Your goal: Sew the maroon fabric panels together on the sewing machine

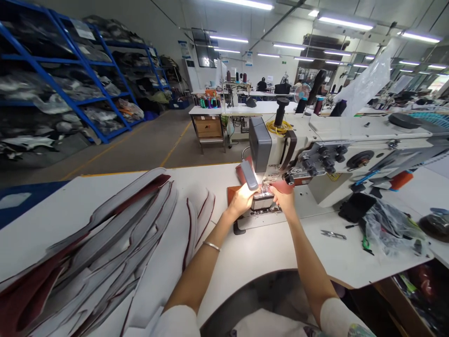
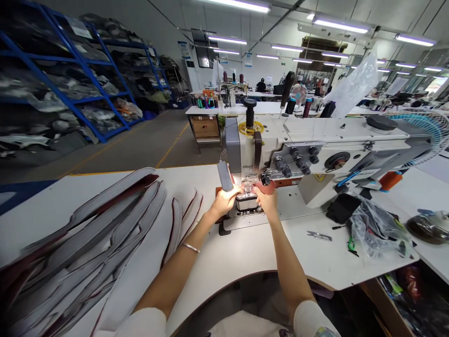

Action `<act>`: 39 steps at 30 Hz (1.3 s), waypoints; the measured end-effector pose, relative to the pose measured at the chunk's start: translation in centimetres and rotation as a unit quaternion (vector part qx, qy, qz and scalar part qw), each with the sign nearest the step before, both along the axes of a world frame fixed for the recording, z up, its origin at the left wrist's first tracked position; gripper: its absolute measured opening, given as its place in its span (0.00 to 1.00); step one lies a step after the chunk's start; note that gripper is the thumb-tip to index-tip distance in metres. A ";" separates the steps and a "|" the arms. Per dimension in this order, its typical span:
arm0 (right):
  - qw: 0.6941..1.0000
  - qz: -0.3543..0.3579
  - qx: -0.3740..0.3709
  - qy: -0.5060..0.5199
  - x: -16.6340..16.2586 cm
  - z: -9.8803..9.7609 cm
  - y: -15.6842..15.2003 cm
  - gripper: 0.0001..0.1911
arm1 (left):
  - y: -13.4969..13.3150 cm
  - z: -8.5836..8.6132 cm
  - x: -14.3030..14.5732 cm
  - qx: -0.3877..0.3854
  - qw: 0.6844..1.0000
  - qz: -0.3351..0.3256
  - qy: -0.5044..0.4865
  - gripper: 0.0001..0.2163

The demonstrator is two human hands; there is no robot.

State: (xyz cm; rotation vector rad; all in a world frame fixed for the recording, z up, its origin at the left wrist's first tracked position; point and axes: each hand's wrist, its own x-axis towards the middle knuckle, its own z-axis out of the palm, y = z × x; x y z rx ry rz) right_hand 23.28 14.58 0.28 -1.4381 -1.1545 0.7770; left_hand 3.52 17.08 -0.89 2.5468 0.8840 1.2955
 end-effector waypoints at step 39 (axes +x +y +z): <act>0.997 0.039 0.067 0.003 0.1 -2.2 6.6 0.09 | 1.3 -6.1 3.5 -0.269 0.937 0.071 -0.209 0.23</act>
